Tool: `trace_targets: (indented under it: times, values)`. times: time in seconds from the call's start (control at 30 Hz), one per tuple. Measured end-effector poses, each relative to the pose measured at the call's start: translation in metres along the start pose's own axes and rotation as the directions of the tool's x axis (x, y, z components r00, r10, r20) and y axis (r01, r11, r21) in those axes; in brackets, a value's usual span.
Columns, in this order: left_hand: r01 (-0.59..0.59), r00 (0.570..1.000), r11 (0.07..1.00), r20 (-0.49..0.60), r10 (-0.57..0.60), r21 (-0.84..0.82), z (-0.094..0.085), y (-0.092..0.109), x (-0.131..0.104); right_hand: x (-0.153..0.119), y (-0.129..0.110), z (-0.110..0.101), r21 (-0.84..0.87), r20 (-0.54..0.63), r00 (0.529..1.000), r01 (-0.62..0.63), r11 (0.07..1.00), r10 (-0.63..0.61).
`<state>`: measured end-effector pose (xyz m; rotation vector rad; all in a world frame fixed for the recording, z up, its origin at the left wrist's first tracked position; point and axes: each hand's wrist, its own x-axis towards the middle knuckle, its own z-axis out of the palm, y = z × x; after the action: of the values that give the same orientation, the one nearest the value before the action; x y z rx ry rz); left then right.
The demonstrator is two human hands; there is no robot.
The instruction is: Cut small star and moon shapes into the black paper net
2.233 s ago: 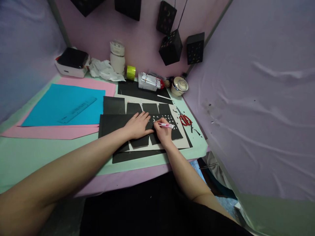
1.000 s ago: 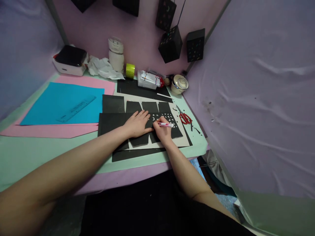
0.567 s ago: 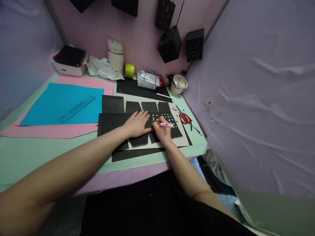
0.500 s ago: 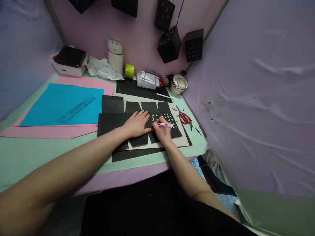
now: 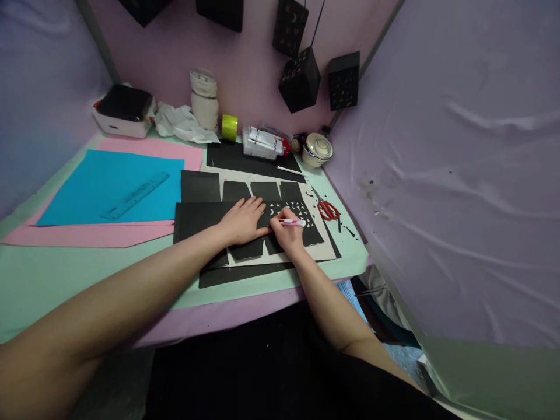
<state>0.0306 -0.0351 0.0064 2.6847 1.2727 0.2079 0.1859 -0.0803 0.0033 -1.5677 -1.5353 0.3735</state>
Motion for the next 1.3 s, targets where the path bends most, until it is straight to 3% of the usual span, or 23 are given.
trace_targets:
  times: [0.4, 0.63, 0.8, 0.9, 1.07, 1.3]
  values:
    - [0.000, 1.000, 1.000, -0.004, 0.000, 0.002, 0.000, 0.000, 0.000, 0.000, 0.001, 0.001, 0.044, -0.006, 1.000, -0.004, 0.999, 0.004]
    - [0.002, 1.000, 1.000, -0.012, -0.002, 0.003, 0.001, 0.000, -0.001, 0.000, 0.002, 0.000, 0.136, -0.125, 0.990, -0.043, 0.990, 0.060]
    - [0.001, 1.000, 1.000, -0.020, -0.001, 0.002, 0.001, 0.000, -0.001, 0.001, 0.001, -0.001, 0.277, -0.144, 0.988, -0.010, 0.961, 0.052]
    - [-0.006, 1.000, 1.000, -0.021, 0.006, -0.001, 0.000, 0.000, -0.002, 0.004, 0.003, -0.007, 0.340, -0.059, 0.998, -0.007, 0.940, 0.029]
    - [-0.041, 0.999, 0.999, -0.012, 0.041, -0.007, 0.001, 0.000, -0.003, 0.012, 0.006, -0.026, 0.315, 0.111, 0.979, -0.197, 0.928, 0.170]
    - [-0.194, 0.976, 0.981, 0.100, 0.194, -0.013, -0.006, -0.004, 0.007, 0.025, 0.012, -0.040, 0.284, 0.268, 0.943, -0.275, 0.919, 0.199]
